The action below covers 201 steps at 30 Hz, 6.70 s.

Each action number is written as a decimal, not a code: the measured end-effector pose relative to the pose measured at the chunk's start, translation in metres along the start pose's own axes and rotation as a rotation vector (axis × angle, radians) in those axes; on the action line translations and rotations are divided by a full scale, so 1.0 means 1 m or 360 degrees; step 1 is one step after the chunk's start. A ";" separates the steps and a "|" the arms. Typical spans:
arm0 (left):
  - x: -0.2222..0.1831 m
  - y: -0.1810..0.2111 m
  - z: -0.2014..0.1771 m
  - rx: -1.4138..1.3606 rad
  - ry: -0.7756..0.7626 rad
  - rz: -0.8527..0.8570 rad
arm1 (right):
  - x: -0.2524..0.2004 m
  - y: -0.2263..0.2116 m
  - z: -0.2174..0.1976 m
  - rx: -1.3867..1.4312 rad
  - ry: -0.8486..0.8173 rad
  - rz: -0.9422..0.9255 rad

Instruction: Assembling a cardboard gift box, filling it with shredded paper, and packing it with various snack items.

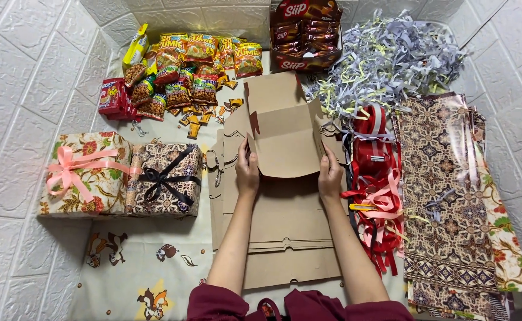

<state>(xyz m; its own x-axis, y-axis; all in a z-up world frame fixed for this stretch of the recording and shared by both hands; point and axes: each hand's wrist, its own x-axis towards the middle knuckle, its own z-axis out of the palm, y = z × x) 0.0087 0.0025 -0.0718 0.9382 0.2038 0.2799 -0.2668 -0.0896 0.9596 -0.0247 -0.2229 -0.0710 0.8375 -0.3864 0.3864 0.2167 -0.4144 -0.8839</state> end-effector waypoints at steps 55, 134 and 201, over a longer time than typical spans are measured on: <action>0.012 0.076 -0.006 0.0027 -0.0044 -0.0107 | 0.097 -0.146 0.103 -0.0395 -0.0968 0.0152; 0.006 0.044 -0.004 0.0111 -0.0133 -0.0406 | 0.103 -0.130 -0.050 -0.0654 -0.0815 0.0946; 0.013 0.078 -0.004 0.0139 -0.0185 -0.0375 | 0.103 -0.133 -0.015 -0.0365 -0.0250 -0.0066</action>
<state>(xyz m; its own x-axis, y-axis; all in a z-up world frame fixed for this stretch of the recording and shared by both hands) -0.0007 0.0018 0.0065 0.9925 0.1158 0.0394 -0.0232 -0.1376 0.9902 0.0251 -0.2203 0.0904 0.9017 -0.2398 0.3597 0.1484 -0.6097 -0.7786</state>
